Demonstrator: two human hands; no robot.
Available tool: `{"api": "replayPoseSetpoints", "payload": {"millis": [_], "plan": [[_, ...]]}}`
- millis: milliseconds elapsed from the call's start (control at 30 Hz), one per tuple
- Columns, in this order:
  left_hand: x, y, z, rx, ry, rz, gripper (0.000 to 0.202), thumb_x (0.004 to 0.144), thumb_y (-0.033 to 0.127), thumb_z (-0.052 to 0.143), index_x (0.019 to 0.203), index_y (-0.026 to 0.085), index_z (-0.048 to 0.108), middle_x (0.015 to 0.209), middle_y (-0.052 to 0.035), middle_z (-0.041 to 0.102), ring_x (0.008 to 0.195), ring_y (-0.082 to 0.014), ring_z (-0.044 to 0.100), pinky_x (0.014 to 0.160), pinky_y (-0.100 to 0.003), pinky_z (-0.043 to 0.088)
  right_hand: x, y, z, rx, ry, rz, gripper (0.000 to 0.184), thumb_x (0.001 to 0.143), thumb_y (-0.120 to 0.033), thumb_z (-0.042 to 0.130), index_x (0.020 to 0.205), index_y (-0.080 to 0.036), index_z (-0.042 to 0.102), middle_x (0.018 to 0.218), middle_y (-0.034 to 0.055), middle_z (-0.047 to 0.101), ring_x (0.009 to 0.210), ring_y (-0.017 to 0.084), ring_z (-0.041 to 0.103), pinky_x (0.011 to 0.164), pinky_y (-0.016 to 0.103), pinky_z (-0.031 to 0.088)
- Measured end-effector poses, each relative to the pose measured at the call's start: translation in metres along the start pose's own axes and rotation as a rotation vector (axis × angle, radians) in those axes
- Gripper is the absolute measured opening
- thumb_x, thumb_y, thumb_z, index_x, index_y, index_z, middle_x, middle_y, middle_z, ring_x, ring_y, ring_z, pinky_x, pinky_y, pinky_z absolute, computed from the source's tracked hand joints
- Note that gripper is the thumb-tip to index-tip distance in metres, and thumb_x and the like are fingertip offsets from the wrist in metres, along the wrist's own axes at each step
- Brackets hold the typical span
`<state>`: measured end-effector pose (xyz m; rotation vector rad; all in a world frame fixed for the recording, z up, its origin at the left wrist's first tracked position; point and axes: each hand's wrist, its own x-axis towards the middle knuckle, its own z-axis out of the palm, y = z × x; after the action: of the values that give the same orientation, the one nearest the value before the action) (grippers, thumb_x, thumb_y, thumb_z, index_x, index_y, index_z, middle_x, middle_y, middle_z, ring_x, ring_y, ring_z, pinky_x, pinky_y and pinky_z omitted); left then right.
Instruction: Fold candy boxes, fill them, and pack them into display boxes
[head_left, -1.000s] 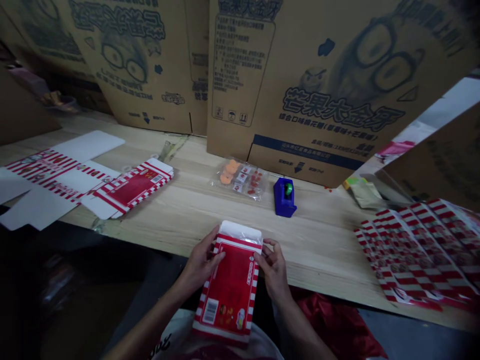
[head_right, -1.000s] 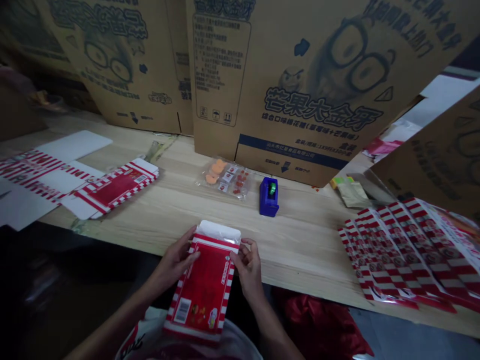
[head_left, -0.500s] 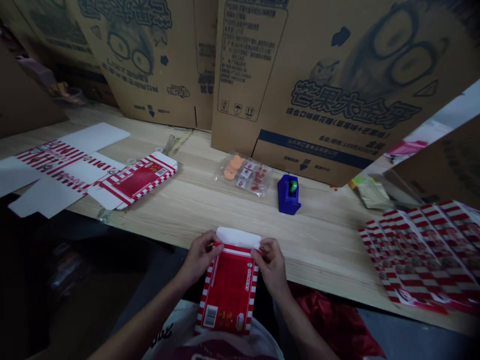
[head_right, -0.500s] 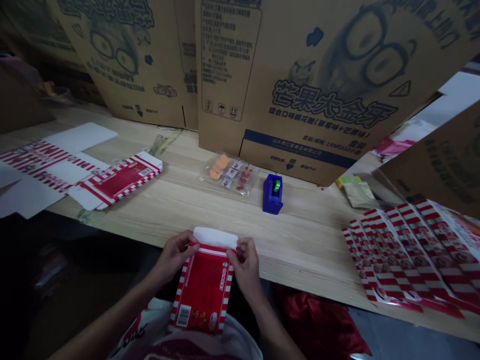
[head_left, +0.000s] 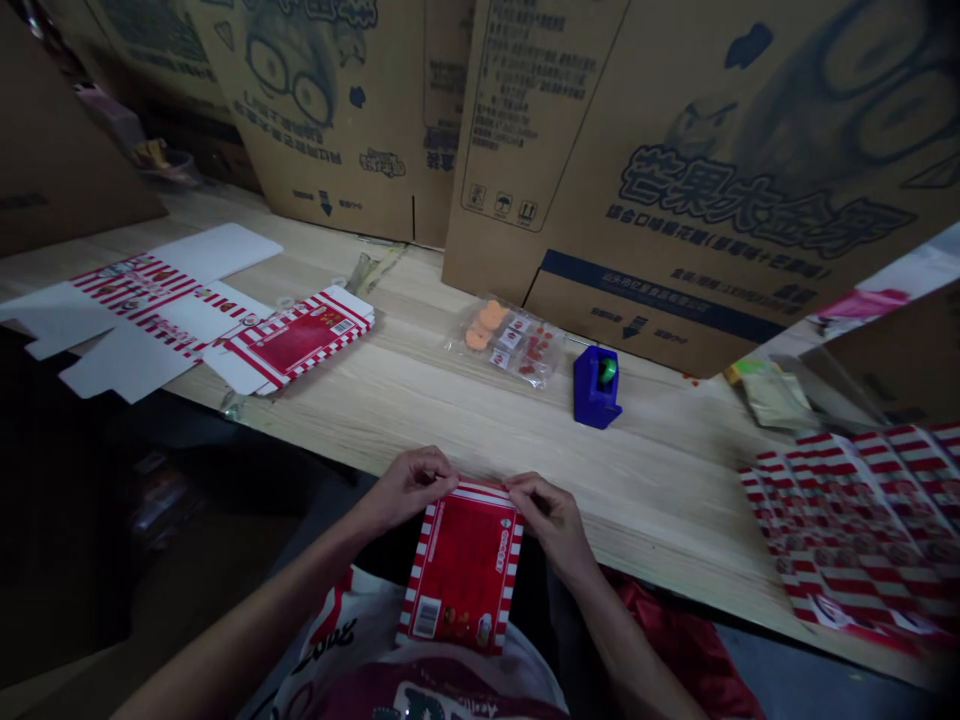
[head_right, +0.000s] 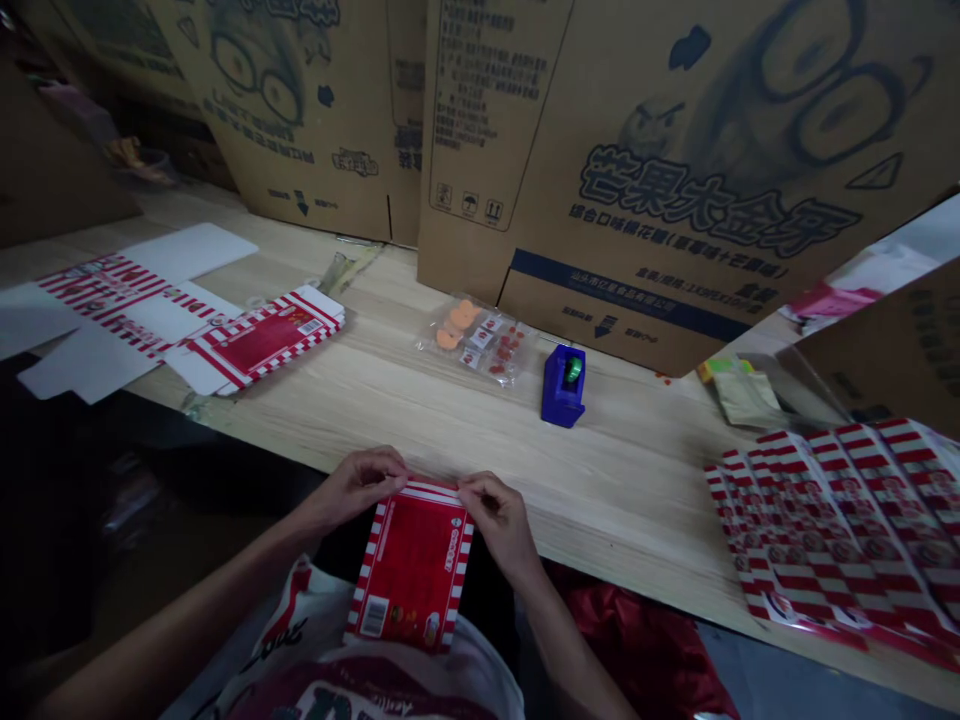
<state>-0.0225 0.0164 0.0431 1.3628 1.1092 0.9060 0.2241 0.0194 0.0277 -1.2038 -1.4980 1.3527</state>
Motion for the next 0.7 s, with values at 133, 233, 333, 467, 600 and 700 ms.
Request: {"api": "replayPoseSetpoints", "payload": {"millis": [133,233,333,467,600,700], "plan": [[0.014,0.010,-0.012,-0.052,-0.098,-0.103,0.023,0.068,0.032,0.076,0.079,0.011,0.075,0.072,-0.0059,0.069,0.065,-0.0155,0.060,0.063,-0.026,0.045,0.017,-0.011,-0.006,-0.027,-0.088,0.071,0.021,0.074,-0.038,0.073,0.078,-0.018,0.068,0.071,0.0019,0.067,0.065,0.016,0.060,0.058,0.025,0.045],[0.024,0.015,-0.019,-0.209,-0.180,-0.211,0.024,0.063,0.029,0.079,0.075,0.009,0.074,0.069,-0.0059,0.071,0.063,-0.0156,0.062,0.064,-0.026,0.047,0.027,-0.020,-0.009,-0.056,-0.149,0.068,0.021,0.074,-0.036,0.071,0.069,-0.016,0.066,0.064,0.0009,0.064,0.058,0.014,0.056,0.054,0.024,0.041],[0.029,0.016,-0.022,-0.225,-0.243,-0.241,0.020,0.061,0.026,0.079,0.072,0.010,0.073,0.065,-0.0044,0.071,0.060,-0.0140,0.062,0.062,-0.024,0.047,0.029,-0.023,-0.009,-0.067,-0.179,0.060,0.024,0.076,-0.035,0.068,0.063,-0.016,0.064,0.061,0.0012,0.063,0.057,0.013,0.055,0.055,0.024,0.041],[0.031,0.014,-0.021,-0.143,-0.282,-0.164,0.015,0.066,0.025,0.075,0.070,0.011,0.072,0.063,-0.0028,0.069,0.059,-0.0130,0.060,0.060,-0.022,0.045,0.027,-0.021,-0.010,-0.077,-0.171,0.044,0.024,0.077,-0.035,0.067,0.063,-0.016,0.064,0.062,0.0015,0.063,0.059,0.014,0.056,0.057,0.024,0.042],[0.039,0.016,-0.023,-0.047,-0.362,-0.123,0.020,0.070,0.029,0.073,0.073,0.010,0.073,0.065,-0.0050,0.069,0.060,-0.0143,0.059,0.059,-0.022,0.045,0.031,-0.020,-0.016,-0.062,-0.236,0.073,0.022,0.075,-0.033,0.069,0.062,-0.016,0.063,0.061,0.0017,0.064,0.057,0.014,0.056,0.056,0.025,0.043],[0.039,0.018,-0.027,0.011,-0.393,-0.070,0.023,0.075,0.033,0.070,0.072,0.010,0.072,0.066,-0.0047,0.066,0.060,-0.0133,0.058,0.057,-0.021,0.043,0.028,-0.020,-0.021,-0.139,-0.235,0.010,0.022,0.079,-0.032,0.066,0.064,-0.016,0.065,0.063,0.0026,0.065,0.059,0.015,0.058,0.057,0.025,0.044]]}}
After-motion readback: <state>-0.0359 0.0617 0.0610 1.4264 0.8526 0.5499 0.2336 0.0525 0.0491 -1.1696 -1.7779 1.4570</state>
